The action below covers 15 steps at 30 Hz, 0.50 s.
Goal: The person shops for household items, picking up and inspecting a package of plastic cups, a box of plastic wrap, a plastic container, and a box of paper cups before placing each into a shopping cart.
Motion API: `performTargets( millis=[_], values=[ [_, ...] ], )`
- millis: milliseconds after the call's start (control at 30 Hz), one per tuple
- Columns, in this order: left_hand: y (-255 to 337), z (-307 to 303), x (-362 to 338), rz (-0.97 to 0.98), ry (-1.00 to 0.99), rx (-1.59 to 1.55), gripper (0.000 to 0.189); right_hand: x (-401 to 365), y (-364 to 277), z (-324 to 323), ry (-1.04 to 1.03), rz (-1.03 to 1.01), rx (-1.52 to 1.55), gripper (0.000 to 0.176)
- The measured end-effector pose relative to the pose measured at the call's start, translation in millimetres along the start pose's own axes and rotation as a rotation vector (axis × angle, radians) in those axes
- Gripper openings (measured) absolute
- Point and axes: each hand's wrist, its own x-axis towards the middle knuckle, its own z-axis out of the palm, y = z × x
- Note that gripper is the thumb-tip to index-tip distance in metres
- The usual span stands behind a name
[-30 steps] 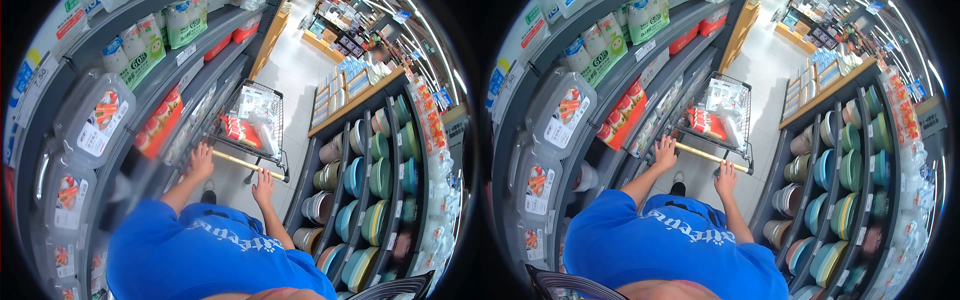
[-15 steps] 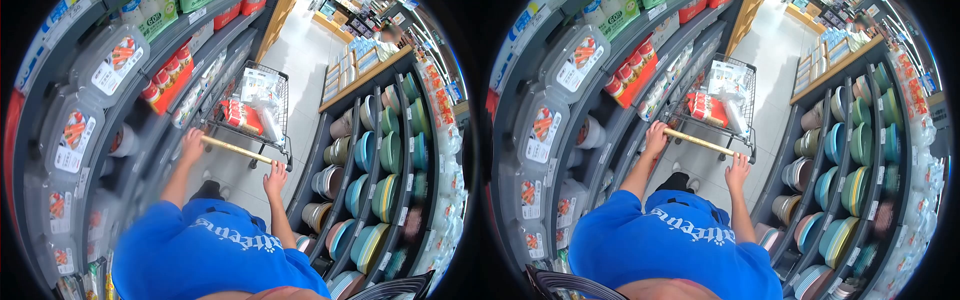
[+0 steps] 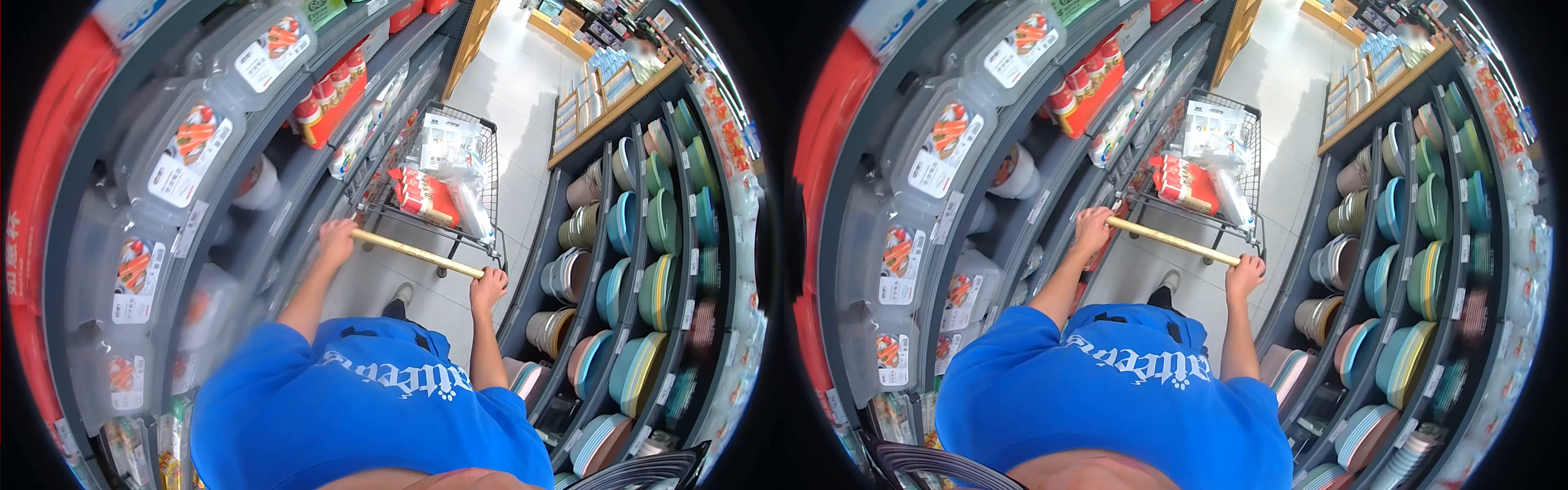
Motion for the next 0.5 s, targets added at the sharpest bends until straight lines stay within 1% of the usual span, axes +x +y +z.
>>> performTargets(
  millis=[100,267,333,400,500],
  values=[
    [0.6,-8.0,-36.6,-0.040,-0.057,-0.022,0.042,-34.9,-3.9,-8.3,-0.013,0.025,-0.024,0.034],
    [7.9,-31.6,-99.2,-0.029,-0.037,0.082,0.050,-96.9,-6.3,-24.3,-0.055,0.059,-0.043,0.034],
    [12.1,-40.6,-124.3,-0.035,-0.011,0.105,0.049,-121.3,-8.2,-36.9,-0.130,0.101,-0.048,0.035],
    [17.8,-56.1,-151.9,-0.048,-0.036,0.099,0.049,-148.4,-5.2,-49.2,-0.184,0.116,-0.061,0.036],
    [7.7,-71.3,-190.8,-0.048,-0.031,0.104,0.050,-187.9,-7.0,-63.4,-0.333,0.117,-0.068,0.043]
  ],
)
